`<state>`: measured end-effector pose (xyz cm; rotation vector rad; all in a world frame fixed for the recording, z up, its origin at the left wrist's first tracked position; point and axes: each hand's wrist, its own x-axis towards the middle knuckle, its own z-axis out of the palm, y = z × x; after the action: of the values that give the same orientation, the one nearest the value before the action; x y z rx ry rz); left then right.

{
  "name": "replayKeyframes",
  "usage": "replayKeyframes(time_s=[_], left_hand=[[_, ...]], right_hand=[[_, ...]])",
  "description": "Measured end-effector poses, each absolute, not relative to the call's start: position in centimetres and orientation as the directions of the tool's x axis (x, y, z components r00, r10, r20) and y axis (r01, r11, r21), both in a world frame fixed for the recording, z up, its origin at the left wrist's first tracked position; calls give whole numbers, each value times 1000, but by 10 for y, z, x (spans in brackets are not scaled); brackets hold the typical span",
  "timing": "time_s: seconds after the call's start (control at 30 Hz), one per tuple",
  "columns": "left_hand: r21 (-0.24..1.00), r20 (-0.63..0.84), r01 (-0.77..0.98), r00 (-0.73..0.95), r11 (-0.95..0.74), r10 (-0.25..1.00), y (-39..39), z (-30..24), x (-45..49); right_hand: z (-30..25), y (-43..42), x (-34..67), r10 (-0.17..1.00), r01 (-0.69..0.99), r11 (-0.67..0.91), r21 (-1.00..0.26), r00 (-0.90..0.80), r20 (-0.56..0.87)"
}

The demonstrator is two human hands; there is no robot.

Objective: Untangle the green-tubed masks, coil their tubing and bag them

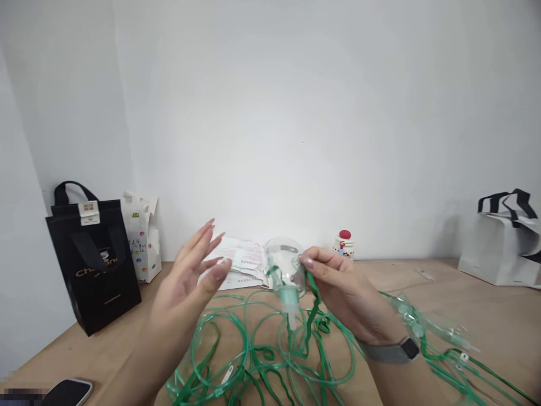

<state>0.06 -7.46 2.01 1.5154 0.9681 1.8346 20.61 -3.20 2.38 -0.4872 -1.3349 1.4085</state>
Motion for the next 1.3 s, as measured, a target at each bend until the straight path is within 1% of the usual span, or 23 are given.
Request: replayKeyframes(time_s=[0.17,0.27,0.37,0.47,0.53,0.63,0.7,0.73,0.8,0.87,0.93,1.03,1.1,1.17,1.2,1.23,1.3], left_hand=[[800,527,-110,-338,-589,779,-74,26,-3],[780,533,-137,-365,-610,764,-68,25,-3],[823,528,-76,-260,-562,809,-63,18,2],[878,477,-3,-61,-478,877,-61,7,11],[902,431,12,54,-432,901,-60,0,18],[928,372,-44,168,-370,913,-59,-7,27],[932,357,-151,245,-329,901,-56,-9,31],[926,364,-208,262,-316,894,-55,-9,32],[907,379,-285,228,-311,897,-54,-9,34],[907,363,-285,156,-310,918,-55,-8,36],[904,379,-266,139,-334,915,-58,-5,38],[842,493,-301,93,-448,865,-64,-2,39],[812,526,-310,19,-495,850,-67,-1,38],[821,509,-288,-19,-492,861,-67,-1,37],[826,501,-278,-33,-490,865,-66,-1,36],[829,496,-273,-44,-488,867,-65,-1,36],[841,477,-260,-59,-475,877,-62,-1,35]], right_hand=[[31,-28,230,885,-427,310,-850,-197,422],[28,-18,237,887,-413,348,-841,-145,439],[22,-6,235,899,-418,323,-849,-144,413],[16,0,228,904,-440,277,-854,-182,387],[14,-2,222,899,-450,249,-858,-222,378],[14,-9,216,888,-446,213,-870,-283,362],[15,-14,213,880,-449,210,-869,-300,368],[16,-16,212,878,-452,209,-868,-304,369],[16,-20,209,873,-452,199,-869,-321,367],[16,-23,204,871,-436,190,-879,-339,357],[15,-26,200,869,-401,211,-892,-341,359],[13,-32,203,872,-273,305,-913,-306,383],[14,-36,216,873,-117,405,-907,-245,421],[15,-41,239,868,112,489,-865,-156,471],[14,-44,253,866,253,499,-829,-113,487],[13,-47,268,864,402,481,-779,-67,499],[4,-53,298,883,669,363,-649,-23,469]])
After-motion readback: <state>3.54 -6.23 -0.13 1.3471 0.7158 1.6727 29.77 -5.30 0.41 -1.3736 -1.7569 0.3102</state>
